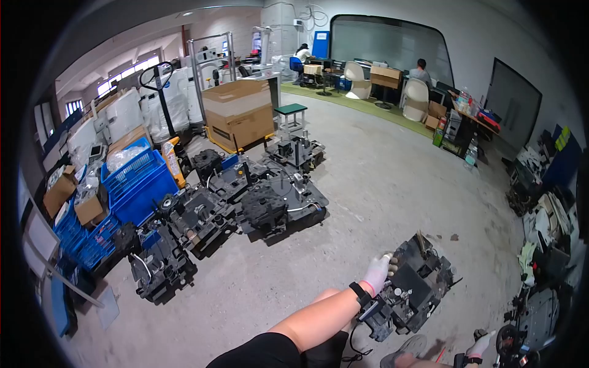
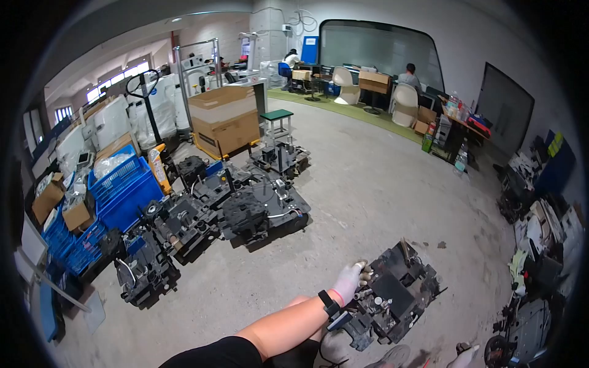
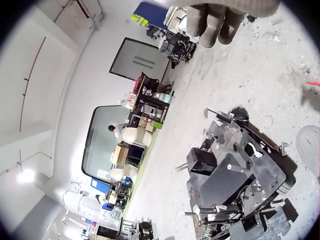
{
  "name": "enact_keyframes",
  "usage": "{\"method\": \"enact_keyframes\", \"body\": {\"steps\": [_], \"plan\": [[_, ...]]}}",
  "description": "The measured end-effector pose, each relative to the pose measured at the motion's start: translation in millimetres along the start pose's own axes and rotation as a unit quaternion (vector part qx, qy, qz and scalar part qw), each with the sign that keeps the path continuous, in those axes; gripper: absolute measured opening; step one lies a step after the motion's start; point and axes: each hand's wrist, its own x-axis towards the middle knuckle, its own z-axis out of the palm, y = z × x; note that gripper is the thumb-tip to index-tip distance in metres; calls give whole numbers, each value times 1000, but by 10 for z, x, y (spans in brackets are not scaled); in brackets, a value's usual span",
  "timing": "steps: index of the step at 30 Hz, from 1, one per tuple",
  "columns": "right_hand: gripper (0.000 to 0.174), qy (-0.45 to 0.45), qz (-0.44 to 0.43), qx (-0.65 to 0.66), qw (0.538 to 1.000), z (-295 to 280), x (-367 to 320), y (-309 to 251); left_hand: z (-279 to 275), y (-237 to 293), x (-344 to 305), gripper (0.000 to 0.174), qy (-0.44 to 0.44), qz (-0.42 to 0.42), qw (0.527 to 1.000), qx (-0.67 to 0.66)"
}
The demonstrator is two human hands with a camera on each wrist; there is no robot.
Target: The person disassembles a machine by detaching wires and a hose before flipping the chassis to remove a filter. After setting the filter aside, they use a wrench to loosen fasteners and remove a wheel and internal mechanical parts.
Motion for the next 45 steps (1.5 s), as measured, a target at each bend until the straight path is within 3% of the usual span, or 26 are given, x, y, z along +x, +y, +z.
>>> {"method": "enact_keyframes", "body": {"steps": [2, 3, 5, 6, 7, 11, 19, 31, 32, 35, 37, 39, 41, 43, 45], "plan": [[66, 66, -82, 73, 992, -130, 81, 130, 57, 115, -121, 28, 7, 15, 999, -38], [60, 48, -40, 43, 997, -87, -402, 802, -298, 177, -323, 29, 15, -24, 1000, 12], [55, 50, -76, 12, 996, 54, -445, 378, -120, 161, -254, 28, 9, 7, 1000, 13], [54, 37, -97, 8, 995, 175, -565, 15, -2, 194, -193, 19, -11, -7, 1000, -11], [53, 32, -95, 11, 995, 230, -634, -53, -42, 171, -142, 20, -39, 4, 999, -23], [60, 60, -32, -2, 998, 446, -910, -267, -127, 137, -32, 26, -16, 25, 999, 21], [66, 39, -35, -95, 994, 686, -1164, -457, -163, 131, -5, 32, 16, 15, 999, 34], [67, 26, -23, -83, 996, 831, -1198, -520, -169, 111, 142, 30, 35, -22, 996, 81], [67, 22, -30, -79, 996, 823, -1185, -469, -136, 103, 221, 30, 16, -34, 987, 154], [67, 1, -36, -149, 988, 889, -1253, -590, -53, -156, 495, 35, -46, -12, 924, 380], [66, -6, -43, -163, 986, 924, -1264, -672, -189, -631, 829, 44, -62, 56, 787, 611], [66, -10, -54, -173, 983, 989, -1245, -684, -522, -1243, 1112, 57, -31, 42, 686, 725], [67, -26, -57, -160, 985, 1036, -1238, -660, -545, -1604, 1040, 53, 24, 27, 597, 802], [66, -12, -51, -189, 980, 1047, -1238, -659, -617, -1829, 1087, 57, -11, -26, 519, 854], [62, -27, -96, -286, 953, 952, -1123, -534, -757, -2066, 1243, 62, -29, -43, 501, 864]]}}
